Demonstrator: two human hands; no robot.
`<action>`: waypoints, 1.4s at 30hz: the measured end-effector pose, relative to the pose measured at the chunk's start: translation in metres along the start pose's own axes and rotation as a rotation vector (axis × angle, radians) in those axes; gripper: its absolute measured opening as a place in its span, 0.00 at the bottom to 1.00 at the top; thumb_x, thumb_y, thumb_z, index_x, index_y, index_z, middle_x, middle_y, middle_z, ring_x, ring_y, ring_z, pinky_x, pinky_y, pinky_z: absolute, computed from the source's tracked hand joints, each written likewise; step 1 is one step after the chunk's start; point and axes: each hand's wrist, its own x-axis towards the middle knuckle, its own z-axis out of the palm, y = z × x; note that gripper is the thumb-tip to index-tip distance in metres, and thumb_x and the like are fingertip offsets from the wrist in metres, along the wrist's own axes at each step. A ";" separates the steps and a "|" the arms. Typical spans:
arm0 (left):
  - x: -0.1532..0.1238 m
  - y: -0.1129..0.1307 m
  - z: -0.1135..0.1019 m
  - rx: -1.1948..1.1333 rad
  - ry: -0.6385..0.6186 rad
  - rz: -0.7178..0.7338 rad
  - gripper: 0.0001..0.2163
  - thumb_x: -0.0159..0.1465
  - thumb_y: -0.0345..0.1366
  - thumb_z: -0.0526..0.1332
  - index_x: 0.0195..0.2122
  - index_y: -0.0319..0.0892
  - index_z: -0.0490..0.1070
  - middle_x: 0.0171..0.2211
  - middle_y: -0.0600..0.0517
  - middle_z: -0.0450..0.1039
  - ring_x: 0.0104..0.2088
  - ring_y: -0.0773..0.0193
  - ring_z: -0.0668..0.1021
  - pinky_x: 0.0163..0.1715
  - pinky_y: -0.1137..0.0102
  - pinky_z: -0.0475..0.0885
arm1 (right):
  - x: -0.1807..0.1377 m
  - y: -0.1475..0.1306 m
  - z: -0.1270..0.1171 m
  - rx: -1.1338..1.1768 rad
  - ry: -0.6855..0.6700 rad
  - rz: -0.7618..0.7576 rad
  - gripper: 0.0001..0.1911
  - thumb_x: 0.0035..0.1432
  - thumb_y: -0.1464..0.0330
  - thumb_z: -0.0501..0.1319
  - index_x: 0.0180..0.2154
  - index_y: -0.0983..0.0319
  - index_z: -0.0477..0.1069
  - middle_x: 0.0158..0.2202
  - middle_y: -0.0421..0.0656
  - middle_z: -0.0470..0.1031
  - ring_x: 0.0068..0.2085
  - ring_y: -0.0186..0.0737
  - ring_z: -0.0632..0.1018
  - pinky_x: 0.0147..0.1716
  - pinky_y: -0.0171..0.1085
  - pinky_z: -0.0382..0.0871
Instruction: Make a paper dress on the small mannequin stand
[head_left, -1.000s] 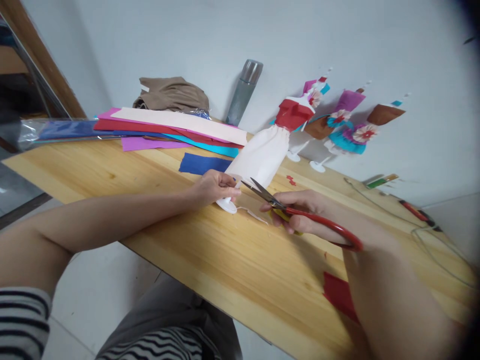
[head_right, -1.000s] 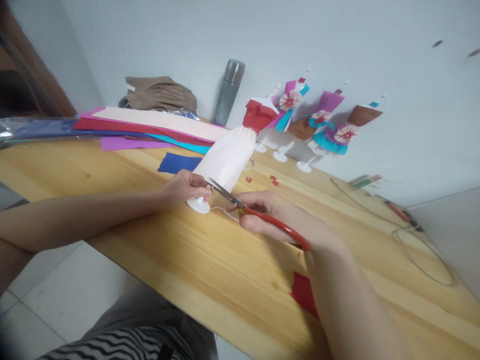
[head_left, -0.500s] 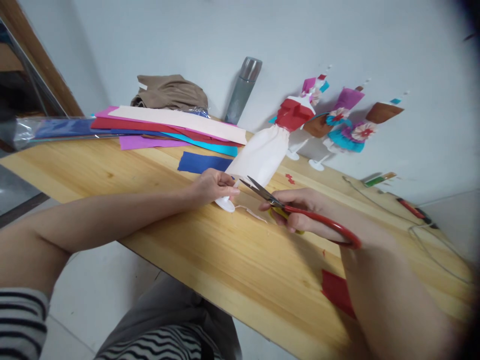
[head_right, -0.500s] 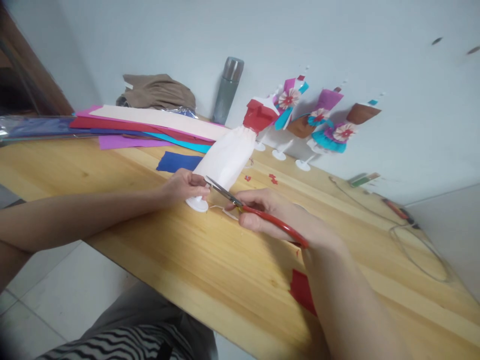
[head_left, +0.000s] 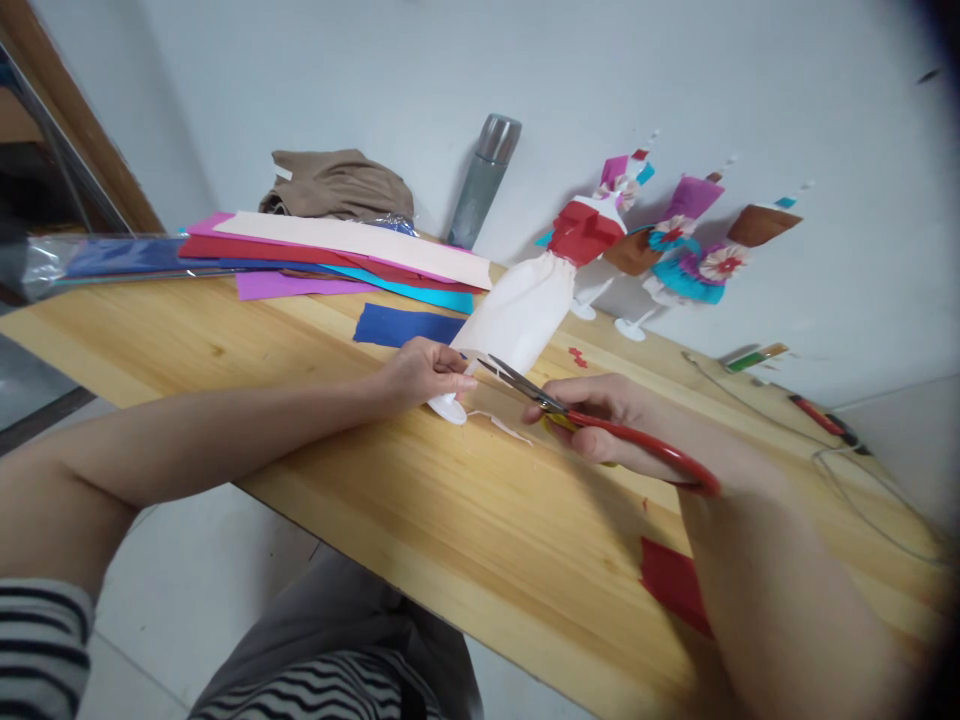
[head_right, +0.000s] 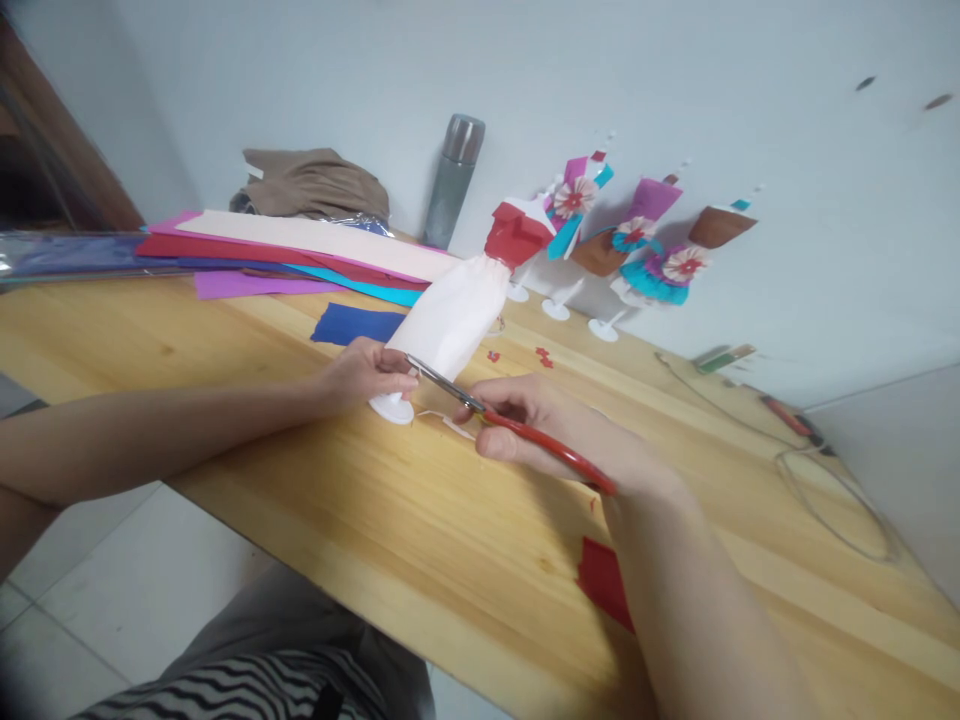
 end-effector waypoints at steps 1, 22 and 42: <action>0.000 0.000 0.000 0.004 -0.002 0.004 0.06 0.52 0.34 0.68 0.24 0.37 0.75 0.21 0.54 0.75 0.22 0.71 0.74 0.23 0.76 0.67 | 0.000 -0.001 0.000 -0.008 0.001 0.000 0.29 0.58 0.41 0.60 0.41 0.61 0.75 0.24 0.34 0.58 0.23 0.29 0.56 0.21 0.33 0.50; 0.004 -0.006 -0.004 0.119 -0.016 0.075 0.10 0.54 0.38 0.66 0.21 0.37 0.75 0.19 0.53 0.73 0.19 0.73 0.68 0.20 0.76 0.57 | 0.002 -0.007 -0.001 -0.075 -0.188 0.009 0.38 0.57 0.37 0.55 0.48 0.63 0.71 0.41 0.48 0.73 0.36 0.39 0.71 0.35 0.38 0.67; 0.002 -0.009 -0.001 0.183 0.045 0.106 0.11 0.51 0.41 0.67 0.26 0.37 0.77 0.22 0.54 0.73 0.23 0.69 0.72 0.22 0.75 0.63 | 0.003 -0.006 0.006 0.090 -0.035 0.003 0.34 0.59 0.41 0.57 0.46 0.65 0.73 0.34 0.47 0.73 0.28 0.33 0.70 0.27 0.33 0.67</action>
